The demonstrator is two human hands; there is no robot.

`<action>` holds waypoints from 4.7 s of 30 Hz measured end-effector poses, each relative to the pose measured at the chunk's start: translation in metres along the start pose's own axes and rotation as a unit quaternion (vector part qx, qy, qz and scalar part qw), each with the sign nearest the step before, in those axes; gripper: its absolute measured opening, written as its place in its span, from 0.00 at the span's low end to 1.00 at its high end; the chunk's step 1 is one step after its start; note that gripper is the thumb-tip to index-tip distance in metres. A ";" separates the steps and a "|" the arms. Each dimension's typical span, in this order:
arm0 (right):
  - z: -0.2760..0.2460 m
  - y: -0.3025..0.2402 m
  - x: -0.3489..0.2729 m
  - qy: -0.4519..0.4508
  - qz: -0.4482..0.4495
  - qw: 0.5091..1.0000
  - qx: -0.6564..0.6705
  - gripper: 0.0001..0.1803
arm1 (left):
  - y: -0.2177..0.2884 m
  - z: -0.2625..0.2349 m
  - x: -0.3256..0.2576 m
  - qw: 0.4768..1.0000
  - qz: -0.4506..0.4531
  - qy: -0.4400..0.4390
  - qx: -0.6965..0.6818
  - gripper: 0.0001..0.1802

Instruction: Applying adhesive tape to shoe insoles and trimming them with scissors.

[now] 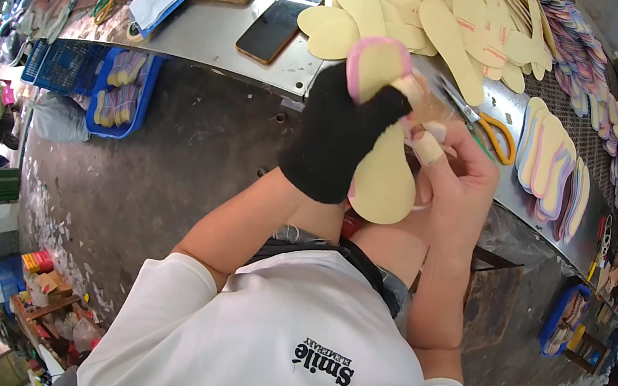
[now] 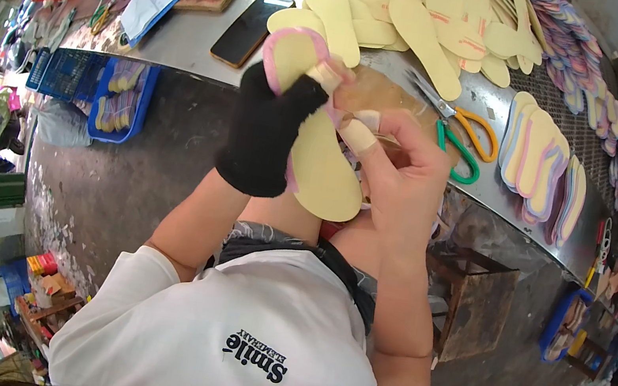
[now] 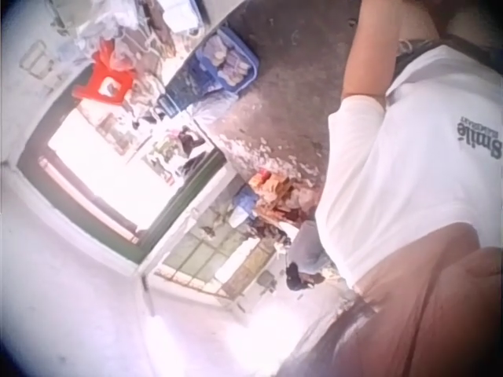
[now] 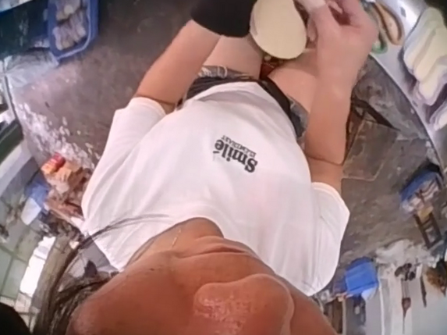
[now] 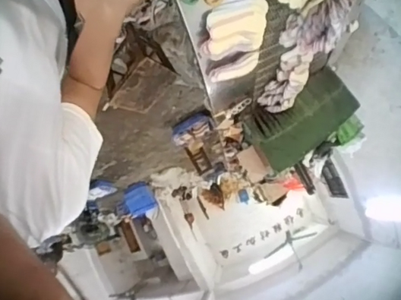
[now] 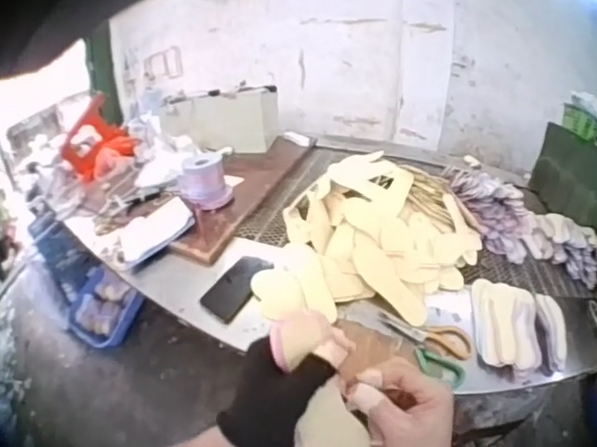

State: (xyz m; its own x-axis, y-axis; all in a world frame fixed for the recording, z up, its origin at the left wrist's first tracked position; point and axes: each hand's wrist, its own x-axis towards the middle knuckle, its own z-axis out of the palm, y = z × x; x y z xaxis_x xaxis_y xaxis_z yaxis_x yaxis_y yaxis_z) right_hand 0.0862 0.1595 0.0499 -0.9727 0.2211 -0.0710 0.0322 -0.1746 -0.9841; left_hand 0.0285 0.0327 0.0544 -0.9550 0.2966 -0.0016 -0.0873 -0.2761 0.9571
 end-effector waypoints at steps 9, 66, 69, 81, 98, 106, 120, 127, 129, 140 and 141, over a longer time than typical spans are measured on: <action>-0.008 -0.001 0.013 -0.076 -0.057 0.992 -0.083 0.04 | 0.010 0.012 0.010 0.999 0.045 0.022 -0.003 0.11; -0.070 0.060 -0.051 -0.077 0.051 0.977 -0.191 0.31 | -0.044 -0.026 0.004 0.892 -0.153 -0.087 -0.416 0.17; -0.065 0.060 -0.045 -0.078 0.025 0.982 -0.170 0.29 | -0.043 -0.023 0.003 0.892 -0.188 -0.072 -0.405 0.19; -0.104 0.040 0.012 0.116 -0.040 0.819 -0.560 0.17 | -0.057 -0.017 0.012 0.951 -0.127 -0.018 -0.280 0.17; -0.031 0.028 0.015 -0.071 -0.078 0.986 -0.127 0.09 | -0.049 0.005 0.002 0.999 -0.045 -0.010 0.003 0.12; -0.041 0.024 0.020 -0.066 -0.089 0.985 -0.135 0.06 | -0.054 -0.004 0.009 0.995 0.023 -0.078 0.060 0.16; -0.036 0.000 0.034 -0.046 -0.075 0.991 -0.105 0.10 | -0.047 0.008 -0.006 0.969 0.076 -0.180 0.154 0.14; -0.038 0.005 0.023 -0.052 -0.061 0.994 -0.075 0.08 | -0.038 -0.011 0.006 0.961 0.081 -0.191 0.183 0.14; -0.042 0.004 0.020 -0.055 -0.073 0.991 -0.099 0.07 | -0.031 -0.014 0.013 0.971 0.080 -0.161 0.155 0.15; -0.036 0.006 0.010 -0.109 -0.097 0.983 -0.113 0.04 | -0.028 -0.007 0.019 0.978 0.094 -0.148 0.114 0.08; -0.034 0.007 0.009 -0.108 -0.097 0.983 -0.113 0.04 | -0.027 -0.008 0.019 0.978 0.094 -0.148 0.114 0.08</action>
State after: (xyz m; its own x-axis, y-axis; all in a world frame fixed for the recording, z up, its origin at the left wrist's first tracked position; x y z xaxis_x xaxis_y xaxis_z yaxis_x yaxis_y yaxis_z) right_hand 0.0857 0.1927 0.0373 -0.9907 0.0166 0.1347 -0.1331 0.0730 -0.9884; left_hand 0.0103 0.0385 0.0259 -0.8209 0.5221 0.2315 0.1790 -0.1497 0.9724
